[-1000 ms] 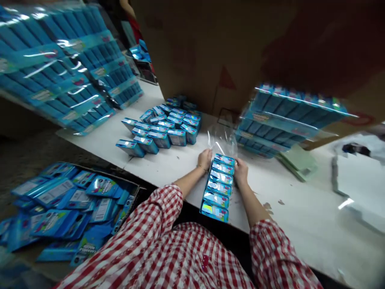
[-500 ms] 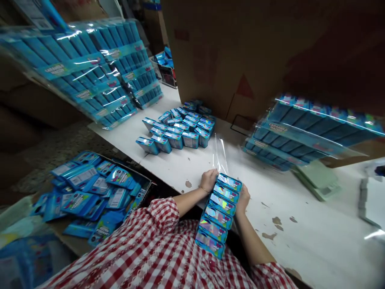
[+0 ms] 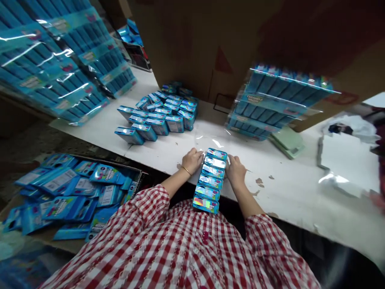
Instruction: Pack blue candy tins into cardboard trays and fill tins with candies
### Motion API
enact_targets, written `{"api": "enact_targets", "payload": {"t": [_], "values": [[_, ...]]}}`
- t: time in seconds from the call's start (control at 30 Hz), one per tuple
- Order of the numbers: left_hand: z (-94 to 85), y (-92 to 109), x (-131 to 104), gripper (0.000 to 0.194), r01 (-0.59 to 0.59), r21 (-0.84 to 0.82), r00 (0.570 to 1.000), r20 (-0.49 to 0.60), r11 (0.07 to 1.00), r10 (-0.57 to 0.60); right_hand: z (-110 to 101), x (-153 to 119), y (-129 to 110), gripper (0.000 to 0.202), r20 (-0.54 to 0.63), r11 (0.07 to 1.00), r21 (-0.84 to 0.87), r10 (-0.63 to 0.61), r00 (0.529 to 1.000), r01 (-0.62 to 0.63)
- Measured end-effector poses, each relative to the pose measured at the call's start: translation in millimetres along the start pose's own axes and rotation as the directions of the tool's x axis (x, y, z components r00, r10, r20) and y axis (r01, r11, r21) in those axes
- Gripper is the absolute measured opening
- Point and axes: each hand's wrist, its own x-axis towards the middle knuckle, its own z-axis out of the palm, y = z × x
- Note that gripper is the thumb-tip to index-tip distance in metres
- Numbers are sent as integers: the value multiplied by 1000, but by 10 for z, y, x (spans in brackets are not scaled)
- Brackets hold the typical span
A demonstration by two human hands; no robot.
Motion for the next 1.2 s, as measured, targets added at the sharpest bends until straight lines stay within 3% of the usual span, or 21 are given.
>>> {"api": "enact_targets", "payload": {"t": [0.07,0.13,0.3,0.47,0.57,0.7,0.8,0.9,1.07,1.2], "values": [[-46,39,56,28,-73,-7,992,-101,997,72,-92,114,15,32,-26,995,74,-66,997,68],[-94,87,102,20,-112,-31,986,-131,993,107,-199,223,20,29,22,985,134,-114,993,110],[-176,158,223,16,7,-146,998,-67,989,-17,-410,401,-19,28,154,987,37,-158,975,154],[-216,123,381,8,46,-332,999,-1,942,-49,-466,429,-60,26,263,983,179,-96,960,49],[-263,121,403,11,22,-335,1000,-7,942,-26,-469,331,-81,26,132,992,64,-118,984,110],[-324,166,332,15,-99,-183,992,-95,978,83,-423,151,-86,28,-25,978,-126,-172,985,168],[-310,180,275,18,-214,-41,963,-175,976,204,-352,84,-67,29,-97,962,-196,-210,973,189],[-237,151,247,19,-270,-25,936,-241,962,257,-277,68,-38,27,-167,959,-200,-236,957,201],[-105,79,221,22,-363,-34,868,-376,931,324,-134,30,22,25,-371,957,-133,-288,883,256],[-80,55,207,25,-412,15,825,-417,911,380,-34,6,66,24,-483,945,-109,-322,814,310]]}}
